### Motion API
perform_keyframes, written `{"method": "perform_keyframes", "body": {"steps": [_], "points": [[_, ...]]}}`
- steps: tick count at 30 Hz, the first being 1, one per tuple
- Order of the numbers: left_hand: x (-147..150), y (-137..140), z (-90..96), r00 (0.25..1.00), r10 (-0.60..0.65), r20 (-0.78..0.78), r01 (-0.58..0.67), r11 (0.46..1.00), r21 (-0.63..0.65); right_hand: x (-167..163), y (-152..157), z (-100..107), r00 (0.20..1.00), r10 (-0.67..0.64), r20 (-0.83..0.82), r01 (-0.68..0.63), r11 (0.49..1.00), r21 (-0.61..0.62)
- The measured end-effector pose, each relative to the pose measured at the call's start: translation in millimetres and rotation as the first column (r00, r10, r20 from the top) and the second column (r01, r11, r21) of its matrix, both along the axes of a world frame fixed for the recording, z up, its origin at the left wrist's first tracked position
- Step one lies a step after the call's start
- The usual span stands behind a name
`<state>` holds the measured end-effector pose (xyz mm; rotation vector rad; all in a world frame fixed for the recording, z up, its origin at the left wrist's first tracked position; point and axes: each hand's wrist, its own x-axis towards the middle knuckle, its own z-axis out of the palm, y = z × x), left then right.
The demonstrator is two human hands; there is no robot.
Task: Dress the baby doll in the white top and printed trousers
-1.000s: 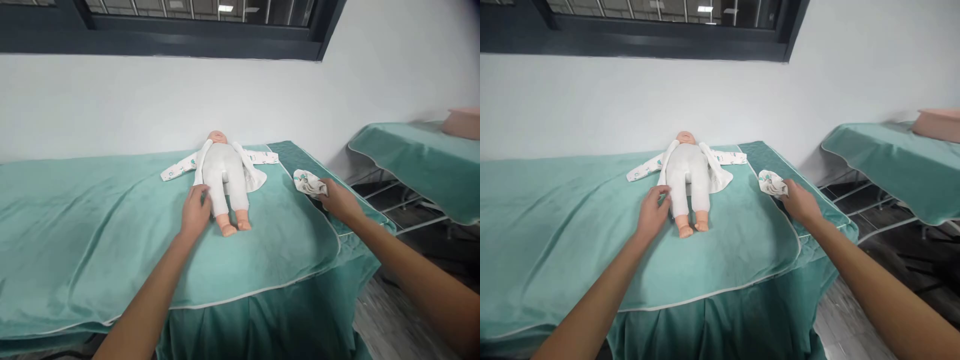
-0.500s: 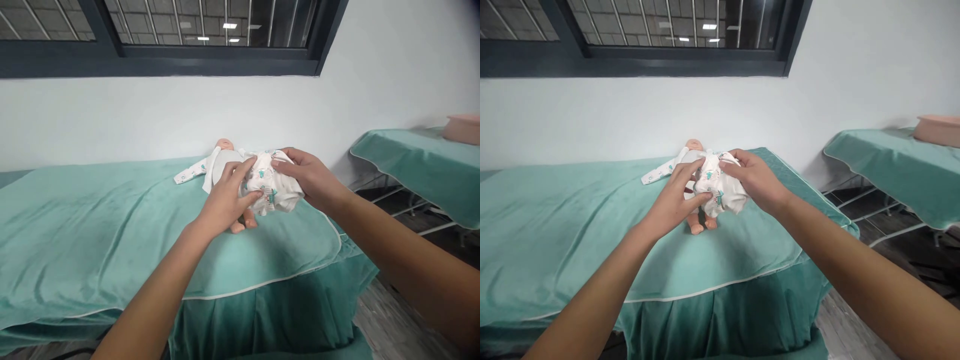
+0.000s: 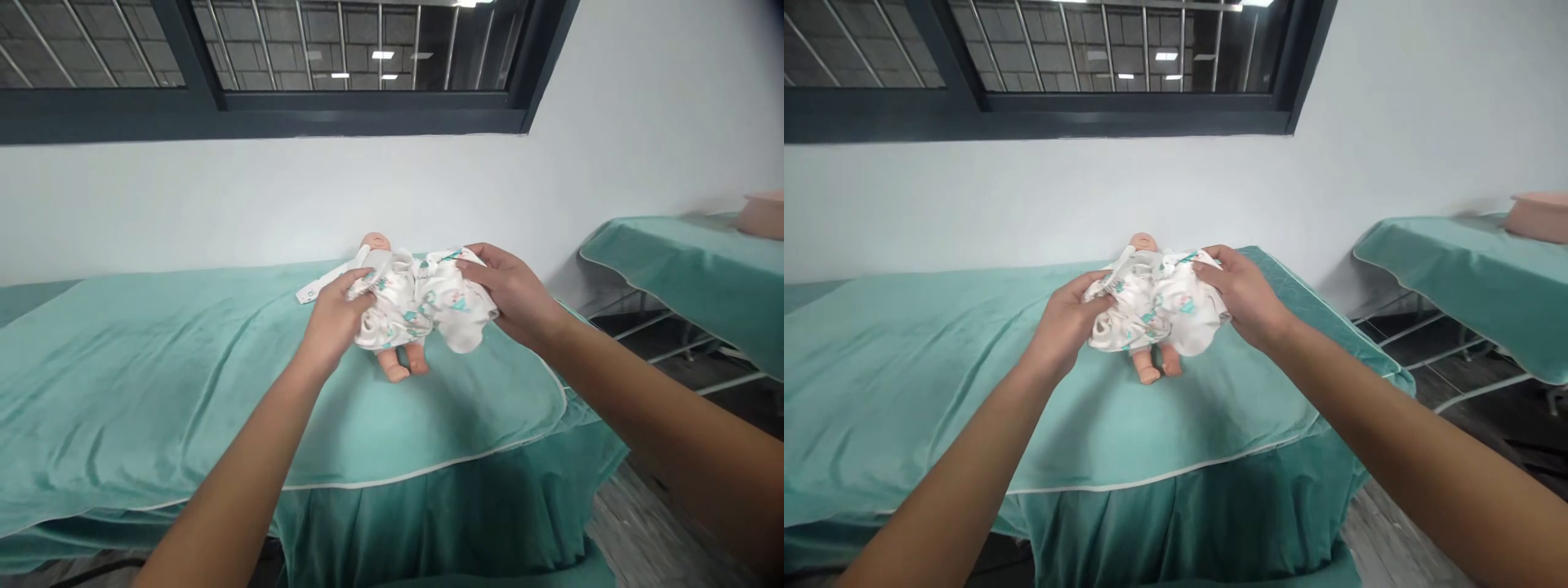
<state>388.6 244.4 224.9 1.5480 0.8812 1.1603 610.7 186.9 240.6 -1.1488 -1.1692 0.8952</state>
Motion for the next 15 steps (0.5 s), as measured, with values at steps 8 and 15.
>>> {"method": "perform_keyframes", "body": {"steps": [8,15], "points": [[-16,6,34.8,0.985,0.062,0.160,-0.046,0.994,-0.100,33,-1,-25,0.651,-0.015,0.759,0.135,0.986,-0.096],[-1,-14,63.9,0.990,-0.141,0.031,0.142,0.989,-0.039,-28,-13,37,0.671,-0.105,0.734,-0.348,0.829,0.437]]}}
